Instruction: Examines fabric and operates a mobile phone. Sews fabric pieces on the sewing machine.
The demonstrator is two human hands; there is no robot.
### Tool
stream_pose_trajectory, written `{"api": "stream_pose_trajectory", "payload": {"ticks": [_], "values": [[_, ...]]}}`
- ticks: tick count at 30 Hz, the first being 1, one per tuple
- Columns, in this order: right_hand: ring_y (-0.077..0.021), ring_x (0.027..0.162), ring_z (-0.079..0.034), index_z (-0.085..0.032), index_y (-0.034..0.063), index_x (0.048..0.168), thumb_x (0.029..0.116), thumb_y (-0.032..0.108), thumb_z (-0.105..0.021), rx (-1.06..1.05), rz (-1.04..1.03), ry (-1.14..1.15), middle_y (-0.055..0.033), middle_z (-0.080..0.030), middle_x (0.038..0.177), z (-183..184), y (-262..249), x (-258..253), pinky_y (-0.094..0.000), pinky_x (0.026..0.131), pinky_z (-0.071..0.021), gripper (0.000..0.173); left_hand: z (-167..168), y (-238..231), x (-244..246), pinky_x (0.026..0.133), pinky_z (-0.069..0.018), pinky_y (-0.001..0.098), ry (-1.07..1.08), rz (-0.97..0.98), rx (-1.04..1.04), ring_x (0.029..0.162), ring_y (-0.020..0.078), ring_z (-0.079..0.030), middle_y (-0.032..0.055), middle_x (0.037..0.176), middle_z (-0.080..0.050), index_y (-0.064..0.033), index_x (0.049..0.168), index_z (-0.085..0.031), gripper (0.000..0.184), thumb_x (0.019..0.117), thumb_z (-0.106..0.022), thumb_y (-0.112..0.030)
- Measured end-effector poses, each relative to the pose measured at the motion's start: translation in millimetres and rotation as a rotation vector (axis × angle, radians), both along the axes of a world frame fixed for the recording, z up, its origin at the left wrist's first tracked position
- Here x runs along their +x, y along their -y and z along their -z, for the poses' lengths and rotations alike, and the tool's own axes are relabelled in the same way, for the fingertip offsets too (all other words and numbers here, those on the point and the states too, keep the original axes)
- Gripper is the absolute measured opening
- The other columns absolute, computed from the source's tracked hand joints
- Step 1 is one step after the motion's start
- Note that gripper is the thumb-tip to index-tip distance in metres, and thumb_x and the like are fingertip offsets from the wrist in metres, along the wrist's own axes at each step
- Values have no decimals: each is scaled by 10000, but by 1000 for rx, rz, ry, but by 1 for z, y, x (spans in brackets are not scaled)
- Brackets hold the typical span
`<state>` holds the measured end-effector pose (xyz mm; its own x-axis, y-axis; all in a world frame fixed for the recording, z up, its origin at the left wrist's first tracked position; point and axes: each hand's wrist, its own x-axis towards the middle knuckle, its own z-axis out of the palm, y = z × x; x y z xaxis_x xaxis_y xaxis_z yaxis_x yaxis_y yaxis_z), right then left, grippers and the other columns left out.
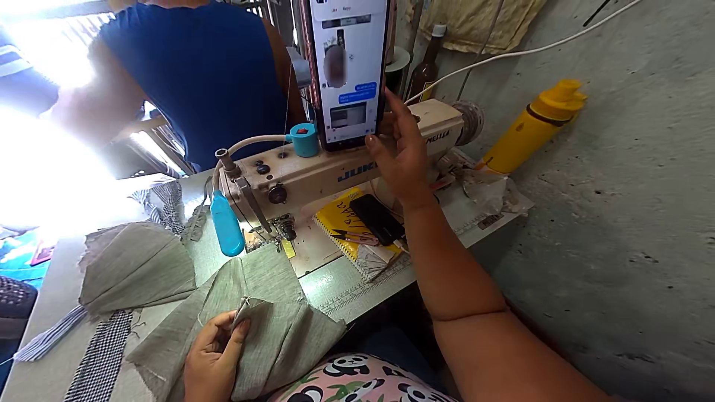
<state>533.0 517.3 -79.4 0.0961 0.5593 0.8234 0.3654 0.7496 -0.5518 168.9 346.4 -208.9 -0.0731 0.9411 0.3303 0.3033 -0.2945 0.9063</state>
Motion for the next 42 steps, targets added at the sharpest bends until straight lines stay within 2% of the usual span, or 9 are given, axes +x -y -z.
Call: {"api": "stream_pose_trajectory", "payload": {"ticks": [7, 11, 13, 16, 18, 19, 22, 25, 42], "values": [[-187, 1139, -651, -398, -71, 1515, 958, 67, -597, -16, 24, 2, -218, -588, 1365, -1, 2, -2, -306, 966, -549, 607, 0, 0, 0, 733, -544, 112, -9, -6, -1, 786, -70, -631, -111, 915, -683, -57, 1092, -663, 204, 898, -697, -109], [-238, 1188, -634, -419, -37, 1517, 967, 114, -600, 41, 164, 45, -204, -598, 1375, 6, 3, -7, -389, 984, -540, 598, 1, -1, 0, 731, -549, 117, -3, -6, 4, 784, -58, -640, -100, 912, -691, -57, 1090, -666, 205, 899, -701, -120], [-233, 1153, -639, -404, -41, 1519, 969, 142, -613, 41, 203, 36, -193, -636, 1285, 10, 5, -10, -391, 969, -541, 615, 2, -1, 0, 727, -547, 115, -11, -14, 4, 782, -61, -636, -95, 907, -689, -45, 1085, -667, 209, 895, -699, -125], [-182, 1002, -681, -397, -55, 1512, 965, 180, -654, -13, 204, -22, -149, -689, 1104, 8, 5, -15, -355, 893, -574, 649, 2, 0, 0, 717, -543, 113, -28, -21, 1, 766, -71, -628, -100, 891, -682, -41, 1082, -665, 208, 896, -698, -129], [-159, 927, -692, -421, -37, 1504, 970, 244, -665, -86, 207, -64, -130, -704, 1060, -2, 5, -20, -346, 836, -584, 650, 1, 0, 0, 717, -545, 109, -34, -20, 1, 764, -76, -628, -105, 890, -683, -38, 1090, -663, 219, 893, -700, -125], [-156, 915, -695, -440, -31, 1492, 978, 271, -662, -120, 207, -85, -134, -706, 1068, -8, 4, -23, -344, 821, -586, 636, 1, 0, 0, 718, -544, 106, -38, -21, 0, 764, -81, -627, -108, 889, -682, -37, 1090, -662, 220, 893, -701, -128], [-142, 971, -709, -500, -19, 1436, 978, 324, -677, -195, 227, -134, -120, -713, 1134, -19, 0, -29, -344, 861, -591, 599, 1, -1, 0, 718, -546, 109, -35, -27, 0, 766, -75, -630, -99, 890, -685, -37, 1085, -668, 217, 891, -703, -128], [-137, 985, -707, -533, -18, 1393, 961, 346, -696, -203, 265, -130, -104, -721, 1116, -18, -4, -31, -349, 878, -584, 588, 0, -1, 0, 711, -541, 106, -32, -33, -3, 754, -77, -626, -100, 884, -683, -37, 1080, -667, 210, 891, -698, -124], [-110, 945, -712, -555, -5, 1351, 952, 346, -702, -179, 259, -148, -70, -729, 1065, -16, -6, -32, -335, 853, -593, 551, 2, -1, -1, 714, -544, 109, -20, -17, 10, 767, -70, -632, -108, 897, -687, -58, 1079, -673, 206, 895, -710, -143]]}}
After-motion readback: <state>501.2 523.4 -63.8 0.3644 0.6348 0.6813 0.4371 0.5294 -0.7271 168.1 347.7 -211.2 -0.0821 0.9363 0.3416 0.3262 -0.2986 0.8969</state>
